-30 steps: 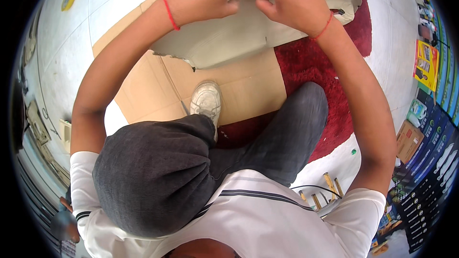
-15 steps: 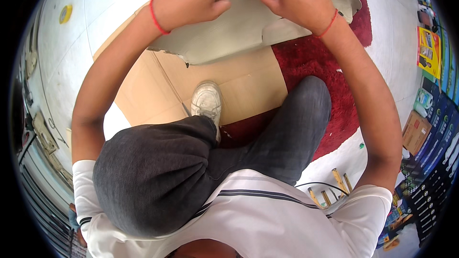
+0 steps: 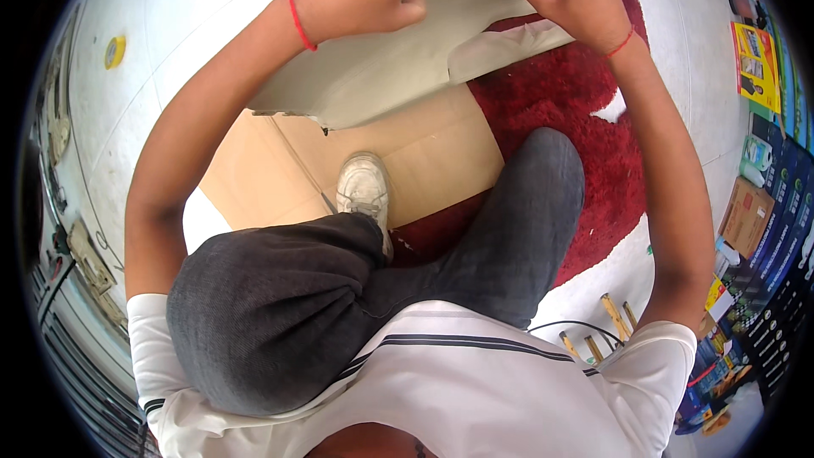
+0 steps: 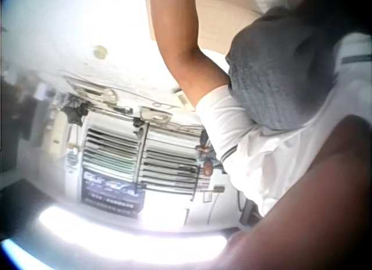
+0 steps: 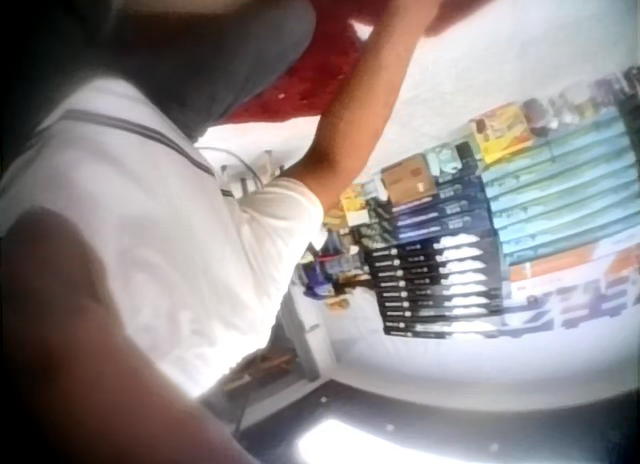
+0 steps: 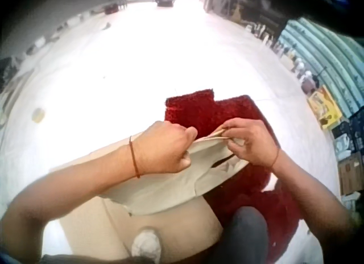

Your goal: The person is assembling a beige car seat cover. They are seen fitting the cover over the seat frame, aligning edges, and securing it in place by hand. The person repeatedly adjusts and smooths the cover to ensure a proper fit.

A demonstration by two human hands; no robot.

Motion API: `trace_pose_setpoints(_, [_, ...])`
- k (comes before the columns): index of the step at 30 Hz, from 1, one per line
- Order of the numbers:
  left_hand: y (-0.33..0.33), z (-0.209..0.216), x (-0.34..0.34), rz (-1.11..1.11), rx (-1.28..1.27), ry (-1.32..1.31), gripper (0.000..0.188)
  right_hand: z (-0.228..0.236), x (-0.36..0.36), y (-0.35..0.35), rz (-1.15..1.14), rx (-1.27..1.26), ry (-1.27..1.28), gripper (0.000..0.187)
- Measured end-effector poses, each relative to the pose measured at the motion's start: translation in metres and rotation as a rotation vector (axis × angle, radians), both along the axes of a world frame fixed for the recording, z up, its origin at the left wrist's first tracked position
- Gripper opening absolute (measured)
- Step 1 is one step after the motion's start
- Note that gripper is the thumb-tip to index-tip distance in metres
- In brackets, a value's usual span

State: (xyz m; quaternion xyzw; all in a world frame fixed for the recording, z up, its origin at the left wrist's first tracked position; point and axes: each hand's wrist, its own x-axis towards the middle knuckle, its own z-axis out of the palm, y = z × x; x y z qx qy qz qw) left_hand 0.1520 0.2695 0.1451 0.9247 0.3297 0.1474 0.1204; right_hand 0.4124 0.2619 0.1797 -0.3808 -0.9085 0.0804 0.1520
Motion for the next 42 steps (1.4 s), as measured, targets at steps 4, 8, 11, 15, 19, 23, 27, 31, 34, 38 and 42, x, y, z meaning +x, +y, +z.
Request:
trace_pose_setpoints(4, [0.006, 0.004, 0.025, -0.024, 0.026, 0.045, 0.022, -0.009, 0.009, -0.017, -0.021, 0.106, -0.017, 0.029])
trace_pose_setpoints(8, [0.012, 0.01, 0.037, -0.018, 0.022, 0.064, 0.023, -0.015, 0.013, -0.014, -0.017, 0.178, 0.035, 0.029])
trace_pose_setpoints(11, [0.011, 0.009, 0.045, 0.005, 0.054, 0.057, 0.024, -0.015, 0.014, -0.013, -0.013, 0.129, 0.126, 0.027])
trace_pose_setpoints(15, [0.023, 0.007, 0.063, -0.011, 0.05, 0.033, 0.024, -0.023, 0.016, -0.007, -0.042, 0.067, 0.158, 0.023])
trace_pose_setpoints(19, [0.027, 0.004, 0.079, -0.016, 0.074, 0.039, 0.023, -0.036, 0.021, -0.008, -0.037, 0.191, 0.189, 0.017])
trace_pose_setpoints(23, [0.033, 0.009, 0.091, -0.018, 0.066, 0.086, 0.023, -0.033, 0.021, -0.007, -0.131, 0.135, 0.142, 0.015])
trace_pose_setpoints(27, [0.026, 0.008, 0.092, 0.034, 0.085, 0.156, 0.021, -0.033, 0.022, -0.01, -0.134, 0.13, 0.108, 0.014])
trace_pose_setpoints(31, [0.013, 0.016, 0.058, 0.102, 0.075, 0.199, 0.021, -0.038, 0.014, -0.003, -0.029, 0.212, 0.244, 0.012])
trace_pose_setpoints(34, [0.008, 0.021, 0.054, 0.097, 0.082, 0.184, 0.022, -0.042, 0.013, -0.001, -0.004, 0.212, 0.278, 0.012])
trace_pose_setpoints(38, [0.017, 0.013, 0.078, 0.094, 0.056, 0.128, 0.023, -0.029, 0.011, -0.012, -0.097, 0.083, 0.139, 0.012])
trace_pose_setpoints(42, [0.013, 0.011, 0.077, 0.126, 0.022, 0.153, 0.023, -0.022, 0.013, -0.02, -0.032, 0.155, 0.204, 0.013])
